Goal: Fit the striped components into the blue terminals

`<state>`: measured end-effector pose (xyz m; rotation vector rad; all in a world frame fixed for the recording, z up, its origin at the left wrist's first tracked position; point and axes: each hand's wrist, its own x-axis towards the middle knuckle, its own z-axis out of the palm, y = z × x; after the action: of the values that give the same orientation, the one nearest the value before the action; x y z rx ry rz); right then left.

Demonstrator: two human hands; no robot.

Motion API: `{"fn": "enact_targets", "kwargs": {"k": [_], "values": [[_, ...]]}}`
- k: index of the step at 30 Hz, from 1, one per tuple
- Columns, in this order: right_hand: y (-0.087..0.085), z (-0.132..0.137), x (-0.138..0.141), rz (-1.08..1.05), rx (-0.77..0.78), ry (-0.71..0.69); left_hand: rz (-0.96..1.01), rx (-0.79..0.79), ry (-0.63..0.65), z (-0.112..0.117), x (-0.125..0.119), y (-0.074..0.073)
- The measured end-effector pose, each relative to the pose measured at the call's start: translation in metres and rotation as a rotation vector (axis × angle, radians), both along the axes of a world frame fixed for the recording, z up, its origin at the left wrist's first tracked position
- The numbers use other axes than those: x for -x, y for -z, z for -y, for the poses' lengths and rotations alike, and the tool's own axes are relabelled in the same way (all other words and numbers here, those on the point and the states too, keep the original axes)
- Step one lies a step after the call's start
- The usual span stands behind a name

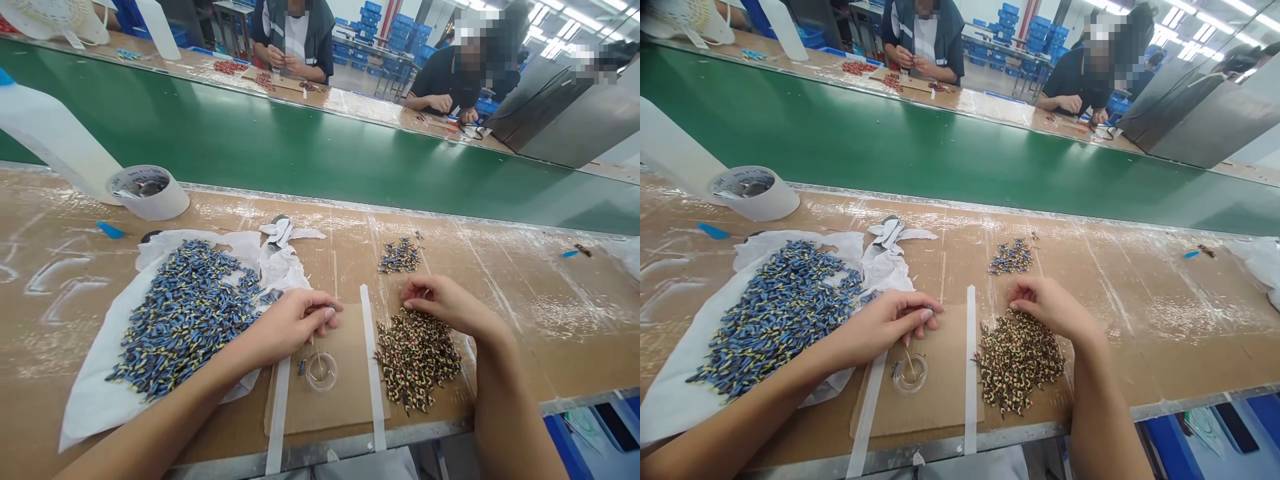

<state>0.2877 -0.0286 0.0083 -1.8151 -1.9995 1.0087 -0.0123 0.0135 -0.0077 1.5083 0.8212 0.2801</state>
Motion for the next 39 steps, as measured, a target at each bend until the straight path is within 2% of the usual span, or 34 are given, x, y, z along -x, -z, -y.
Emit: {"fn": "enact_targets", "kwargs": {"k": [4,11,14,17,20,25,27,31,34,39], "values": [[0.001,0.003,-0.001,-0.017,0.024,0.0,-0.01,-0.013,-0.002,0.0,0.0,-0.001],[0.014,-0.008,0.026,0.141,-0.231,0.1,0.008,-0.006,-0.011,0.0,-0.001,0.002],[0.021,-0.009,0.036,0.219,-0.366,0.089,0.007,0.021,-0.047,0.001,-0.002,0.002],[0.025,-0.008,0.043,0.292,-0.411,0.065,0.014,0.025,-0.08,0.002,-0.002,0.002],[0.027,-0.006,0.047,0.344,-0.425,0.083,0.009,-0.029,-0.081,0.003,-0.003,0.002],[0.028,-0.007,0.047,0.352,-0.472,0.129,-0.03,-0.235,-0.078,0.005,-0.003,-0.002],[0.028,-0.007,0.047,0.252,-0.433,0.166,-0.047,-0.305,-0.085,0.005,-0.003,-0.004],[0.021,-0.004,0.057,-0.178,-0.252,0.196,-0.067,-0.379,-0.096,0.007,-0.003,-0.006],[0.013,0.0,0.073,-0.408,-0.154,0.172,-0.046,-0.342,-0.097,0.009,-0.003,-0.005],[0.008,0.005,0.09,-0.606,-0.106,0.201,0.055,-0.255,-0.12,0.012,-0.005,-0.002]]}}
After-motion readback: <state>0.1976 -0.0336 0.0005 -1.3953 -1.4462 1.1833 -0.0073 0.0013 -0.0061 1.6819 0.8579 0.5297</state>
